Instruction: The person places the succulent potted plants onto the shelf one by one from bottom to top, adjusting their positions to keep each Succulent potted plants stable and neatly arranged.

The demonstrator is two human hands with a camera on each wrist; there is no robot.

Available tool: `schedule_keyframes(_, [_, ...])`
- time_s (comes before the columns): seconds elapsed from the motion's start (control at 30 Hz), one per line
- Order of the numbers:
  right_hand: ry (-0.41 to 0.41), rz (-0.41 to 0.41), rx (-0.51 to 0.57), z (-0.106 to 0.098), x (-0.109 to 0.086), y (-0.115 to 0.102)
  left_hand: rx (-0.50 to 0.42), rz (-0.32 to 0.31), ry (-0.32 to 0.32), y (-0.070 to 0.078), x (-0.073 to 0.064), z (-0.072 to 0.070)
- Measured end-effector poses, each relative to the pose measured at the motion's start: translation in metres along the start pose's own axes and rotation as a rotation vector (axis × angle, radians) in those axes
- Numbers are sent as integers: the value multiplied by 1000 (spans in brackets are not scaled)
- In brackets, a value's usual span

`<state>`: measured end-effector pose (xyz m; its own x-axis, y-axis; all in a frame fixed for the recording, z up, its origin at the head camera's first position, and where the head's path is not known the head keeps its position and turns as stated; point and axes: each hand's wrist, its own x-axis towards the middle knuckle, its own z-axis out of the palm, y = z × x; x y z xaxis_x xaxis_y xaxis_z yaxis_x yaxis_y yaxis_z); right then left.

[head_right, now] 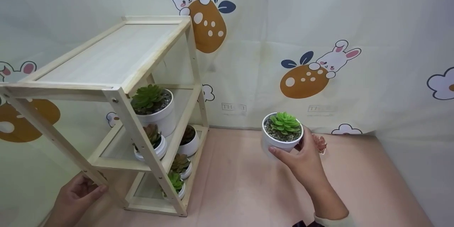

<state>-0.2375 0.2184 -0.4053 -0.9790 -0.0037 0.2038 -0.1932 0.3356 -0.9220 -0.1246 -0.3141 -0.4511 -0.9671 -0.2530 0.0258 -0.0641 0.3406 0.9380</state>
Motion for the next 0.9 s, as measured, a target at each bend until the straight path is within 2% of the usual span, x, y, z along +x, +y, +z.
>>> schedule_keyframes(0.57, [-95, 39, 1, 24, 13, -27, 18, -32, -18, 2, 0, -2])
schedule_keyframes(0.9, [-127, -1, 84, 46, 23, -42, 19, -49, -18, 0, 2, -2])
